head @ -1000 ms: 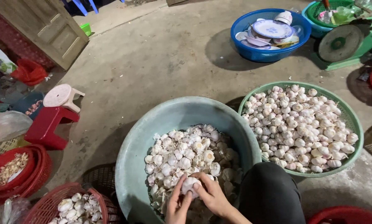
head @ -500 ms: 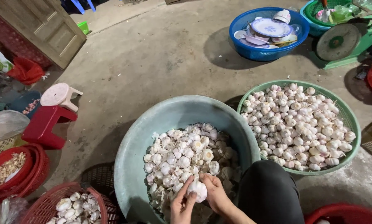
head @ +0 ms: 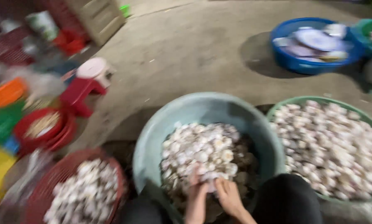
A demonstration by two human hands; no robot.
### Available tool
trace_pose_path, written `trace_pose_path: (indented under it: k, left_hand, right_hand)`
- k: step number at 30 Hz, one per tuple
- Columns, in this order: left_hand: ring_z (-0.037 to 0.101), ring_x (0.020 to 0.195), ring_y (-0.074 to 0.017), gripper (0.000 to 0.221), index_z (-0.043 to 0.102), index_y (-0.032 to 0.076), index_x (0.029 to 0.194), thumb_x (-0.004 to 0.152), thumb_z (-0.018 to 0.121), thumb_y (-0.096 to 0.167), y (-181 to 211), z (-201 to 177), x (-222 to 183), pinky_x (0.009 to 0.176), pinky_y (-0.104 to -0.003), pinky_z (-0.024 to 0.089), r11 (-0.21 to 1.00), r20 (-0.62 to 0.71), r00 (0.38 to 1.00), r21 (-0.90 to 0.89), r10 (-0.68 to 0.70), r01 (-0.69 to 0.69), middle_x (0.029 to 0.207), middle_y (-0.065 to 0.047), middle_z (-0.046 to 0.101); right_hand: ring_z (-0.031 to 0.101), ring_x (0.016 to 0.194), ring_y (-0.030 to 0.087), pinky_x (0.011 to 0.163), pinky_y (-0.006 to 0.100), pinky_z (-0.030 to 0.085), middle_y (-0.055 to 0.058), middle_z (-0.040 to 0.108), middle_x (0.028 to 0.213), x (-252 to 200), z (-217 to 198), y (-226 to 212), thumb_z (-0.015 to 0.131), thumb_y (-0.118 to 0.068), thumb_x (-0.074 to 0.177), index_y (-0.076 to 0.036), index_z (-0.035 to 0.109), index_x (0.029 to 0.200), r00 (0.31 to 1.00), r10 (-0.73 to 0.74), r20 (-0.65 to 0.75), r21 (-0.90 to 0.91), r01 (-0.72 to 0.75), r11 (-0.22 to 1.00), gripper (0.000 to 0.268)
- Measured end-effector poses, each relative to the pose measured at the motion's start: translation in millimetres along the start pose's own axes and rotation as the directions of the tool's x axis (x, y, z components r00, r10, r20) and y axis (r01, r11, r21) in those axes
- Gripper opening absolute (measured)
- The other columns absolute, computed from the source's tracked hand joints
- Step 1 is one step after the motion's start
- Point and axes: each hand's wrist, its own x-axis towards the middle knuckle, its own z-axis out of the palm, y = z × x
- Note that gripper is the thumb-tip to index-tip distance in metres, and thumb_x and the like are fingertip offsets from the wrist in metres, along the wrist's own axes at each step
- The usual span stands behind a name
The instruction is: Trimming and peeling garlic bulbs by hand and with scissors, then placing them into a basin.
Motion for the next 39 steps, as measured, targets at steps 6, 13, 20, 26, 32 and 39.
trace_pose_path:
  k: [6,13,20,26,32,39]
  left_hand:
    - [0.061,0.091,-0.01,0.044,0.068,0.006,0.128,0.108,0.042,0.035,-10.6,-0.2,-4.8,0.081,-0.024,0.051,0.951,0.229,0.972,0.284,0.056,-0.122,0.111,-0.003,0.069]
    - [0.059,0.097,-0.0086,0.033,0.066,0.011,0.119,0.114,0.039,0.03,-9.0,20.3,-16.3,0.091,-0.023,0.048,0.92,0.219,0.954,0.289,0.205,-0.264,0.116,0.0,0.067]
    - [0.054,0.075,0.0016,0.057,0.062,0.011,0.131,0.11,0.035,0.056,-12.5,12.9,-5.0,0.058,-0.011,0.041,0.989,0.121,0.983,0.079,-0.136,0.127,0.104,0.004,0.066]
    - [0.059,0.107,-0.023,0.02,0.051,0.013,0.12,0.105,0.057,0.026,-3.9,-1.8,15.7,0.085,-0.037,0.06,0.991,0.027,1.0,-0.136,-0.015,0.019,0.12,-0.008,0.055]
    - [0.057,0.094,-0.0152,0.062,0.052,0.004,0.134,0.103,0.038,0.056,30.7,21.8,-3.0,0.081,-0.029,0.047,0.87,0.125,0.977,0.446,0.172,-0.21,0.116,-0.009,0.057]
    - [0.059,0.092,-0.0094,0.026,0.063,0.007,0.123,0.104,0.055,0.023,-6.4,-14.7,14.7,0.079,-0.022,0.048,0.99,0.086,0.995,0.135,-0.04,0.028,0.109,-0.003,0.064]
  right_hand:
    - [0.071,0.067,0.024,0.067,0.033,0.057,0.019,0.084,0.082,-0.6,-7.2,17.1,0.063,-0.03,0.091,0.008,0.08,0.096,0.989,0.135,-0.063,-0.156,-0.143,0.977,0.042]
    - [0.058,0.082,0.025,0.07,0.033,0.044,0.022,0.069,0.096,13.7,-15.3,91.3,0.044,-0.027,0.117,0.014,0.066,0.105,0.968,0.24,-0.074,0.301,-0.208,0.931,0.048]
    - [0.069,0.071,0.028,0.067,0.038,0.054,0.022,0.077,0.092,5.7,-6.8,17.7,0.06,-0.01,0.11,0.006,0.075,0.12,0.976,-0.031,-0.216,-0.363,-0.051,0.93,0.024]
    - [0.056,0.115,0.027,0.097,0.038,0.044,0.018,0.063,0.13,11.8,-7.7,1.1,0.05,-0.018,0.102,0.004,0.056,0.142,0.982,0.161,0.103,0.131,-0.174,0.976,0.045]
    - [0.056,0.066,0.02,0.058,0.031,0.047,0.012,0.06,0.085,0.9,0.2,3.0,0.082,-0.004,0.081,0.008,0.072,0.114,0.998,0.033,0.056,-0.006,-0.033,0.999,0.036]
    - [0.073,0.08,0.016,0.075,0.026,0.057,0.01,0.081,0.094,1.4,-2.8,20.0,0.076,0.002,0.085,0.002,0.078,0.109,0.998,-0.055,0.017,0.025,0.055,0.998,0.024]
